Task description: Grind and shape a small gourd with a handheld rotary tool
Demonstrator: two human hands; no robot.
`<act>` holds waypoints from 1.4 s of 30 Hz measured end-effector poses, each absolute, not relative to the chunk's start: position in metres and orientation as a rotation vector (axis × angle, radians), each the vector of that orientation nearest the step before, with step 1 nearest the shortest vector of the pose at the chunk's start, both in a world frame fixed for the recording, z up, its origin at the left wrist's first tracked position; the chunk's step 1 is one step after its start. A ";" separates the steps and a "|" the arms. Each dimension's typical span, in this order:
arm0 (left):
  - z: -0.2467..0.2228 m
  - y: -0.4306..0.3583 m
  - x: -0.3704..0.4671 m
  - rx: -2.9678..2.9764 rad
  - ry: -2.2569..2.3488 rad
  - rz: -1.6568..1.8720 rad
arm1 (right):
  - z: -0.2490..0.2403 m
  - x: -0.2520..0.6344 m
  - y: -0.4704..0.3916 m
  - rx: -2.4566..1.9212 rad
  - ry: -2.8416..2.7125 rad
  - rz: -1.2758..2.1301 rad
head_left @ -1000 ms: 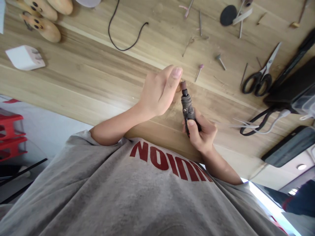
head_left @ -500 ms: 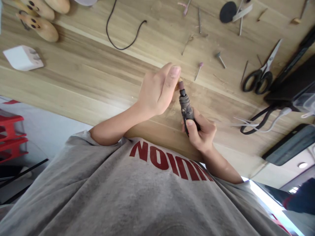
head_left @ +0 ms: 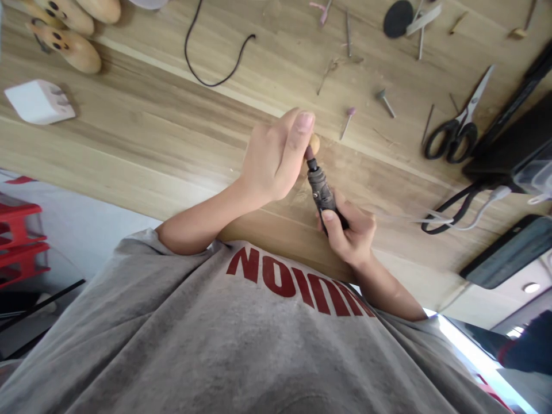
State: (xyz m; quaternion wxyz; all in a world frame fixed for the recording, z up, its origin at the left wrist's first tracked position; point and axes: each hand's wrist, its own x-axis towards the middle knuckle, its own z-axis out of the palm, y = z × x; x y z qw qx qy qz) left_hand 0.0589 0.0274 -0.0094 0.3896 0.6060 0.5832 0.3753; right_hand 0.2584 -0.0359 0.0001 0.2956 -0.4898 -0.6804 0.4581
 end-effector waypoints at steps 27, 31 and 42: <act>-0.006 0.028 0.059 1.497 1.461 0.978 | -0.002 0.260 -0.037 -1.309 -1.828 1.197; -0.001 0.027 0.060 1.514 1.441 1.058 | -0.002 0.260 -0.037 -1.305 -1.829 1.201; -0.004 0.028 0.060 1.556 1.466 1.019 | -0.001 0.259 -0.036 -1.312 -1.827 1.199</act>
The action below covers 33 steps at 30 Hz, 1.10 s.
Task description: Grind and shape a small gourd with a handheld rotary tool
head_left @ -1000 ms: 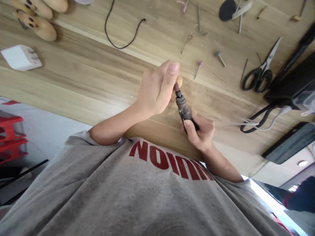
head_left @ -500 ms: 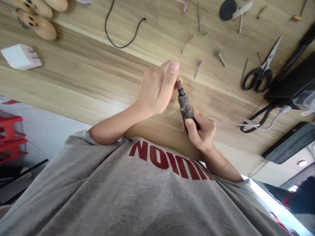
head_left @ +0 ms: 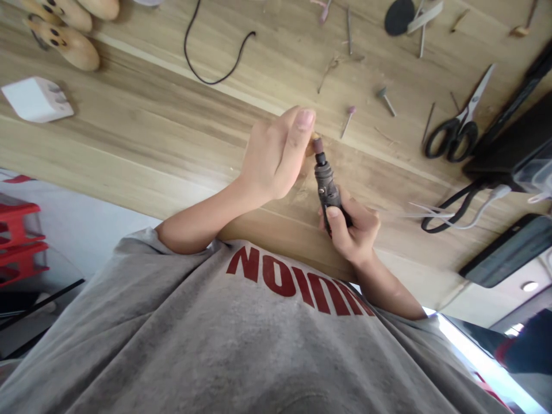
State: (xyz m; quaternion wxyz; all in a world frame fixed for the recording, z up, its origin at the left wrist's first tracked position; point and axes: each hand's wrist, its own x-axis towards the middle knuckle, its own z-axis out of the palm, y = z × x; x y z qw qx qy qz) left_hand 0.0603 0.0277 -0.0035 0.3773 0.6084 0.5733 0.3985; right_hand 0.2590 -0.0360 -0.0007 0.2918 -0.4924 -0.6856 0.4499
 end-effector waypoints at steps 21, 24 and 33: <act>-0.009 0.028 0.059 1.569 1.452 1.017 | 0.001 0.258 -0.036 -1.279 -1.825 1.208; -0.009 0.028 0.061 1.589 1.400 1.101 | 0.000 0.258 -0.036 -1.281 -1.827 1.203; -0.003 0.026 0.062 1.548 1.393 1.158 | -0.005 0.261 -0.038 -1.306 -1.750 1.242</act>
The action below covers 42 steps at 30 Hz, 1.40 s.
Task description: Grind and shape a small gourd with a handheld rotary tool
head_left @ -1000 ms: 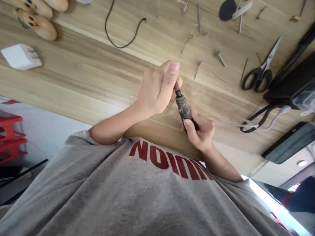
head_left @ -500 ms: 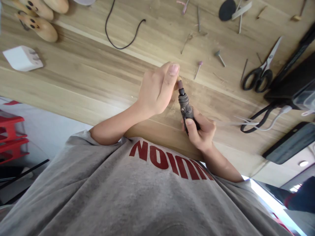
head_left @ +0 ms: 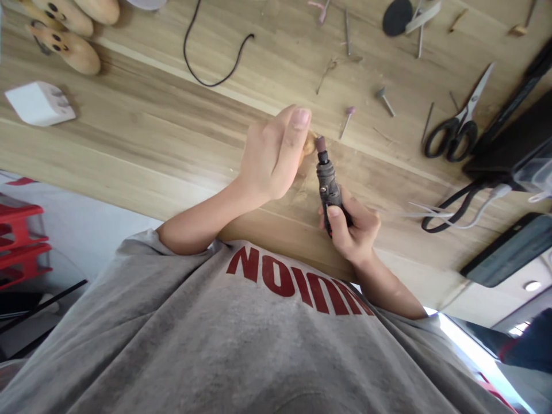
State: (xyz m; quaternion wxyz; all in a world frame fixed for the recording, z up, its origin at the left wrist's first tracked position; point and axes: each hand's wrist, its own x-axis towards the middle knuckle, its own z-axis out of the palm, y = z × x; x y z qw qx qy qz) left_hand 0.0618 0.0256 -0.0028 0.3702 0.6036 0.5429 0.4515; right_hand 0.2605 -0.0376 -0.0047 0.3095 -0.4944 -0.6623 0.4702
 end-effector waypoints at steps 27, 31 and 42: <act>0.012 0.034 0.062 1.049 1.323 0.898 | -0.006 0.260 -0.037 -1.339 -1.552 1.267; 0.007 0.042 0.054 1.049 1.211 0.855 | -0.006 0.261 -0.037 -1.316 -1.535 1.312; 0.011 0.050 0.041 1.521 1.434 0.811 | -0.008 0.267 -0.039 -1.277 -1.668 1.355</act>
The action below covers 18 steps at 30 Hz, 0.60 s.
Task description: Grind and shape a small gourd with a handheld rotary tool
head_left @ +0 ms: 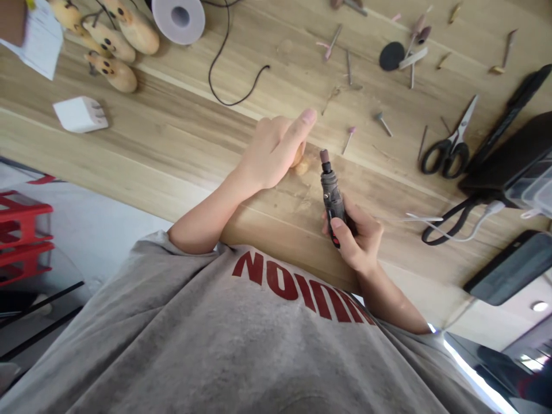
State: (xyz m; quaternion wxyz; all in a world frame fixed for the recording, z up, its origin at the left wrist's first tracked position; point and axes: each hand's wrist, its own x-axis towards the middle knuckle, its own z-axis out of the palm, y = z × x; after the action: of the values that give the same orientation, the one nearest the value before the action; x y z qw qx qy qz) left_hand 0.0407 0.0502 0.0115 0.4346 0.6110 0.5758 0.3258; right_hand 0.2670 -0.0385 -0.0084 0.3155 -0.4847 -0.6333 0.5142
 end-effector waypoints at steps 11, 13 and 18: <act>0.008 0.054 0.035 1.413 1.183 0.864 | -0.009 0.267 -0.040 -1.313 -1.755 1.321; 0.012 0.052 0.037 1.409 1.187 0.909 | -0.009 0.266 -0.039 -1.311 -1.754 1.313; 0.012 0.052 0.037 1.440 1.348 0.833 | -0.003 0.263 -0.036 -1.329 -1.794 1.300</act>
State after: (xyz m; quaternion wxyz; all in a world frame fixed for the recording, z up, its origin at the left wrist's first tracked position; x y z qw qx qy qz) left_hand 0.0370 0.0521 0.0118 0.4797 0.5900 0.5525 0.3414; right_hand 0.2634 -0.0363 -0.0028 0.2752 -0.4946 -0.6675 0.4838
